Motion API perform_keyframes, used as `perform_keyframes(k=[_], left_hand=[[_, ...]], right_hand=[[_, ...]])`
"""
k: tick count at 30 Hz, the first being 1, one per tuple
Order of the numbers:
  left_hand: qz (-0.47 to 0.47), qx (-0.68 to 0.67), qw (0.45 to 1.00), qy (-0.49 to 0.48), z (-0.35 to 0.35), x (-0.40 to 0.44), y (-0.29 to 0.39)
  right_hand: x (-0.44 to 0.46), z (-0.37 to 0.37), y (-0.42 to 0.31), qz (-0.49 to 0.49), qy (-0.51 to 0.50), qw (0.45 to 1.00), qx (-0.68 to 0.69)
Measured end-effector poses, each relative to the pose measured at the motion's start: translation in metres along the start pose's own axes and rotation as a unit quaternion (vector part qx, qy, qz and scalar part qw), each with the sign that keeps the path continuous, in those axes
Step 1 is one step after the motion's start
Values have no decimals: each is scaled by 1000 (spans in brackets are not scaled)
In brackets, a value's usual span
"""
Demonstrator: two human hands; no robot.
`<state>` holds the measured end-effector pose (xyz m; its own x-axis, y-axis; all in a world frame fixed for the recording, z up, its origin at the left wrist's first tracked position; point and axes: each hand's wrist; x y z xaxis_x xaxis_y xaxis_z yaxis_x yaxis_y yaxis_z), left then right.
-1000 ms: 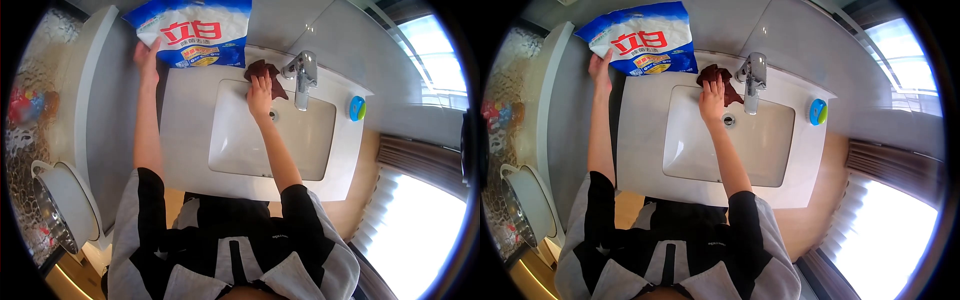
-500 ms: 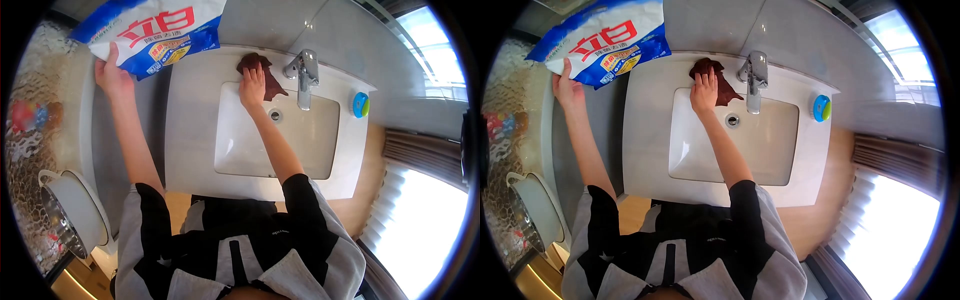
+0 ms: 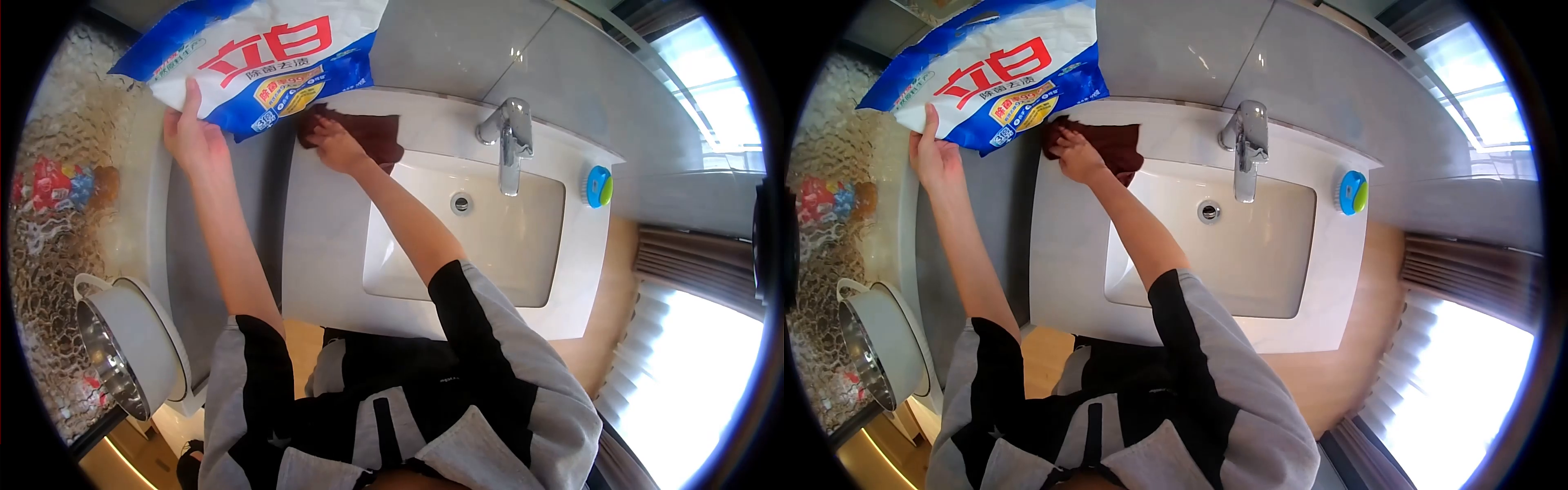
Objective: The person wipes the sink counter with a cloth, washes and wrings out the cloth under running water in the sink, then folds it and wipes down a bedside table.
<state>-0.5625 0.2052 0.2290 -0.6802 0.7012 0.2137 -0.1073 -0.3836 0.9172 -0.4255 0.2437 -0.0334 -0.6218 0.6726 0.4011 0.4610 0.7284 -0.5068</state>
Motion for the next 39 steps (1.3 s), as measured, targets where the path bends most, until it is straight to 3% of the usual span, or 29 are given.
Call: perform_keyframes(k=[2, 6, 7, 10, 12, 18, 21, 26, 32, 33, 36, 39], left_hand=[[-12, 7, 1000, 19, -2, -3, 4], [5, 21, 999, 24, -7, -1, -4], [2, 26, 999, 32, -6, -3, -6], [-16, 28, 998, 48, -4, -10, -9], [-22, 25, 998, 49, -5, -11, -7], [-17, 11, 999, 39, -9, -10, -3], [-7, 8, 999, 36, -10, -12, 0], [8, 15, 999, 48, -19, -12, 8], [1, -13, 999, 51, -27, -19, 6], [2, -16, 999, 49, -29, -19, 3], [-6, -14, 998, 57, -34, -25, -1], [-21, -8, 997, 68, -34, -31, 4]], right_hand=[[-3, 4, -4, -39, -25, 996, 74], [-42, -25, -32, -99, -98, 989, 39], [-53, -33, -38, -99, -55, 990, 80], [-53, -41, -18, -64, -39, 996, 38], [-60, -53, 11, 2, 67, 998, -12], [-124, -126, 47, 169, 156, 961, -155], [-125, -118, 48, 221, 213, 948, -86], [-70, -77, 29, 83, 96, 991, -33], [-3, -48, 26, 32, 4, 996, 77], [3, -49, 23, 16, -8, 996, 91], [16, -44, 8, 161, -39, 942, 292], [-4, -25, 9, 39, -71, 936, 344]])
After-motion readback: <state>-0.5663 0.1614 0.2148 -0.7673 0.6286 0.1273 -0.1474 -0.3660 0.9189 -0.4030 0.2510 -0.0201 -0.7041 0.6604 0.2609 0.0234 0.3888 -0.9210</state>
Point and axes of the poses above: each hand's wrist, its own x-axis towards the middle knuckle, its own z-axis out of the palm, y = z × x, and after that the axes turned 10 degrees about x, right-handed
